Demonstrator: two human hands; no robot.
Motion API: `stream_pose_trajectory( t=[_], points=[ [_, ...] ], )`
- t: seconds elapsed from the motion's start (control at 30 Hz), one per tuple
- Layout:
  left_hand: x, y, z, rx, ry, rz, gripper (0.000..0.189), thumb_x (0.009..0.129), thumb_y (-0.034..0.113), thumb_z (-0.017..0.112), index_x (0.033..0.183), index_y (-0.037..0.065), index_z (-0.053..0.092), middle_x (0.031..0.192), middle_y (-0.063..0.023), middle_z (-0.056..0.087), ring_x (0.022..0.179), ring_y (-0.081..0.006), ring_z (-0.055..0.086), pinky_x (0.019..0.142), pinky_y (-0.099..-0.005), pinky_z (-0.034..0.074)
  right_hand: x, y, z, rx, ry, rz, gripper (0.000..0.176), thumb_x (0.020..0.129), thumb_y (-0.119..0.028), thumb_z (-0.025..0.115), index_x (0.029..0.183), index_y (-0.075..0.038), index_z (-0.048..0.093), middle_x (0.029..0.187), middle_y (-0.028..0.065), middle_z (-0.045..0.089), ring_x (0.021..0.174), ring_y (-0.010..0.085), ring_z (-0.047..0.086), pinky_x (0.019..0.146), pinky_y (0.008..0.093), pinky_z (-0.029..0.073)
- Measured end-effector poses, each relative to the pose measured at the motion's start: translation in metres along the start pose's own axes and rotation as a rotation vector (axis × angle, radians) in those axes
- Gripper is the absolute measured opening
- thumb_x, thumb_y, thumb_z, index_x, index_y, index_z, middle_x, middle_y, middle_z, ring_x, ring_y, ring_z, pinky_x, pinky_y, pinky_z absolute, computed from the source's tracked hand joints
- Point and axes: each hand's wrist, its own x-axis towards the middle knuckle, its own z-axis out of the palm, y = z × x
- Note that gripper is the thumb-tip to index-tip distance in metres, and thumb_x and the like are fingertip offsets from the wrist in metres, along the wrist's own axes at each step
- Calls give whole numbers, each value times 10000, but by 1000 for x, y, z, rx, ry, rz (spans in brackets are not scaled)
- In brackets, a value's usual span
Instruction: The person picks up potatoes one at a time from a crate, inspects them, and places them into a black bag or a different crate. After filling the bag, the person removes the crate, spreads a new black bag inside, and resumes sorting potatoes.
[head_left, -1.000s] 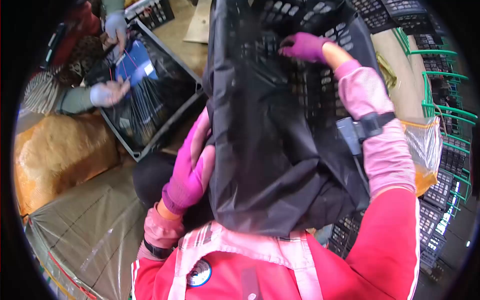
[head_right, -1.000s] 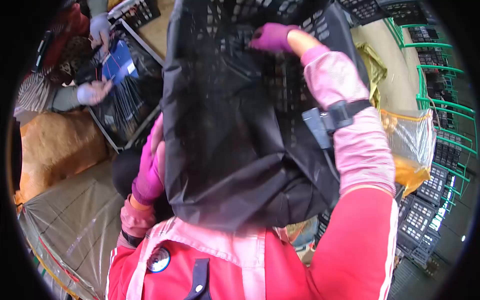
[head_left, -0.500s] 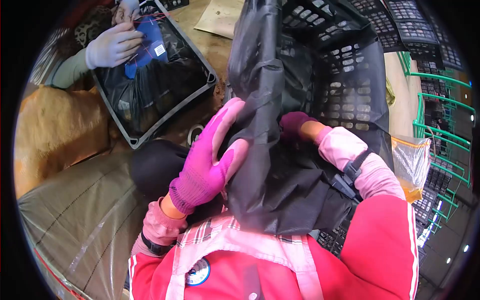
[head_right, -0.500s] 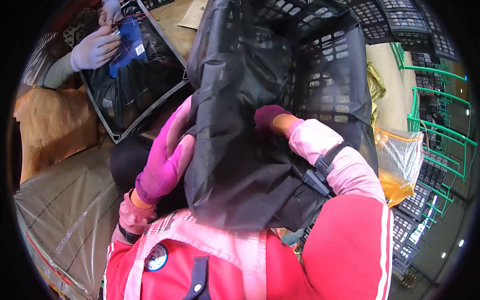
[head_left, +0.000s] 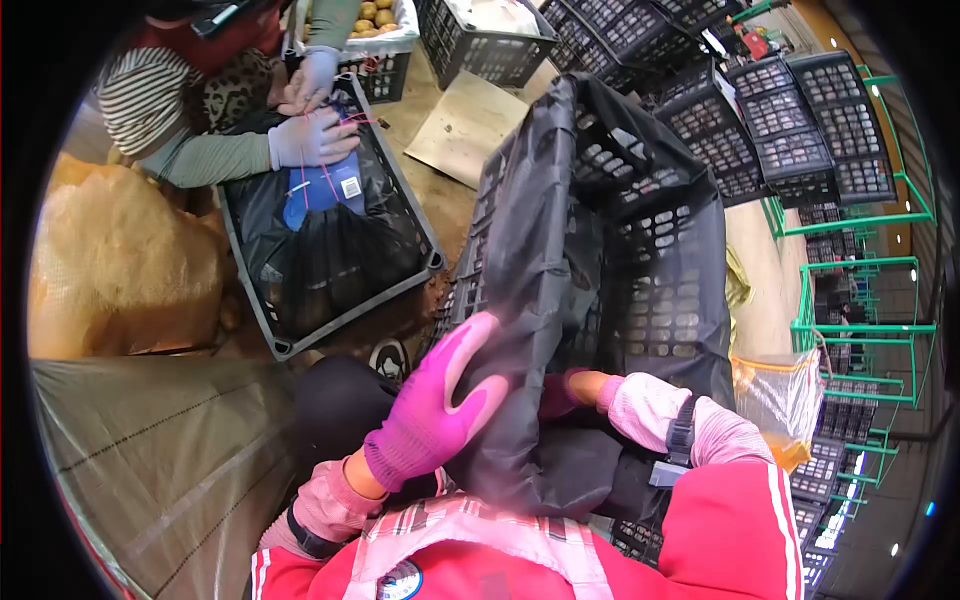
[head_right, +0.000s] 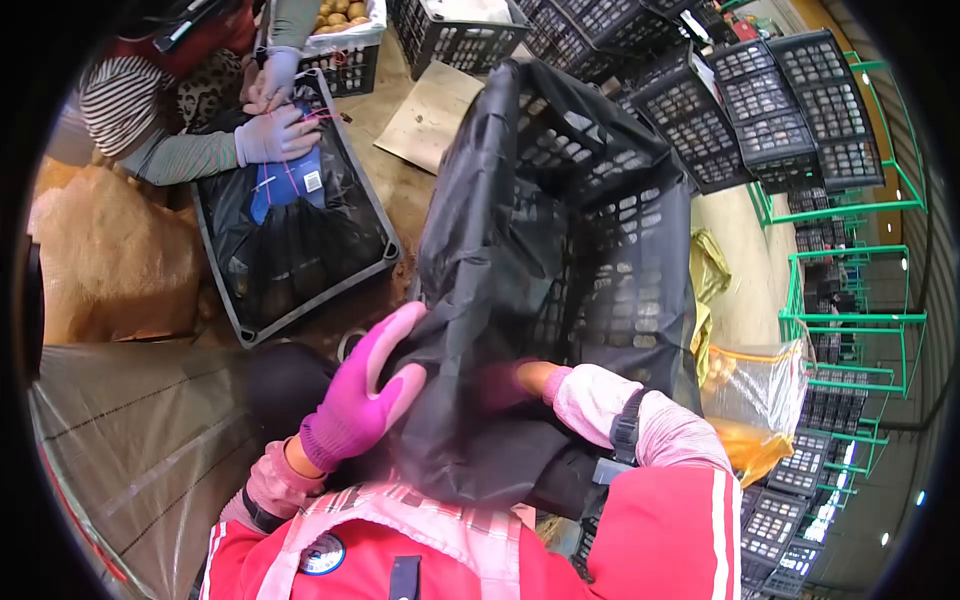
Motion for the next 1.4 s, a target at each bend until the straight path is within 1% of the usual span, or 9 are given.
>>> stream_pose_trajectory(
  t=[0.33,0.5,0.53,0.63,1.03,1.13,1.27,1.37,1.4],
  points=[
    [2,5,-10,-17,-1,-32,611,889,68,589,1455,-5,370,1456,-174,439,1382,-284,395,1133,-366,283,-84,73,-79,389,1042,864,515,799,-324,654,1222,-37,595,1183,230,639,1098,394,610,928,427,495],
    [9,0,-1,51,-53,24,646,895,98,578,1479,-10,324,1479,-175,414,1395,-286,375,1144,-367,265,92,270,-13,-194,1622,1039,834,743,-277,677,1460,-11,344,1502,231,361,1387,389,358,1123,436,335],
    [10,1,0,37,-63,9,657,906,141,584,1483,-14,312,1490,-178,398,1397,-291,372,1145,-366,265,66,242,-27,255,1697,679,850,744,-293,676,1470,-12,334,1513,233,347,1395,391,348,1132,422,326],
    [12,-12,3,64,-4,75,660,912,162,593,1482,-17,312,1497,-172,388,1400,-279,368,1147,-363,264,-74,89,-95,498,775,883,699,801,-440,649,1404,-120,495,1423,189,496,1329,368,451,1107,411,369],
    [-9,20,7,-171,165,217,726,969,432,523,1488,-22,296,1534,-182,328,1424,-315,321,1149,-439,269,-169,-210,170,503,1667,1592,737,876,-422,663,1404,32,421,1408,262,471,1350,352,429,1107,388,348],
    [-26,48,22,78,115,412,876,905,511,602,1501,-31,257,1558,-217,268,1459,-321,250,1169,-466,216,-138,-201,237,707,1746,1552,660,893,-381,667,1327,82,486,1180,220,629,1126,296,605,959,340,460],
    [-19,120,46,581,-368,598,739,740,398,764,1295,-18,509,1347,-260,499,1253,-435,490,1085,-500,337,-122,-165,245,1216,2431,816,388,888,-243,703,1134,51,638,678,-60,530,605,29,466,542,214,347],
    [-19,125,69,935,-624,458,723,659,271,797,1299,45,548,1336,-158,550,1251,-374,504,1101,-503,335,-116,-121,254,897,2128,1345,383,937,-356,601,1103,-18,675,807,-2,665,729,164,607,711,295,471],
    [-22,117,71,976,-610,459,681,658,251,792,1270,57,566,1304,-143,569,1232,-360,515,1096,-501,341,-93,-92,269,1443,2315,680,409,948,-376,564,1161,-39,655,973,37,670,868,192,613,828,313,457]
  ],
)
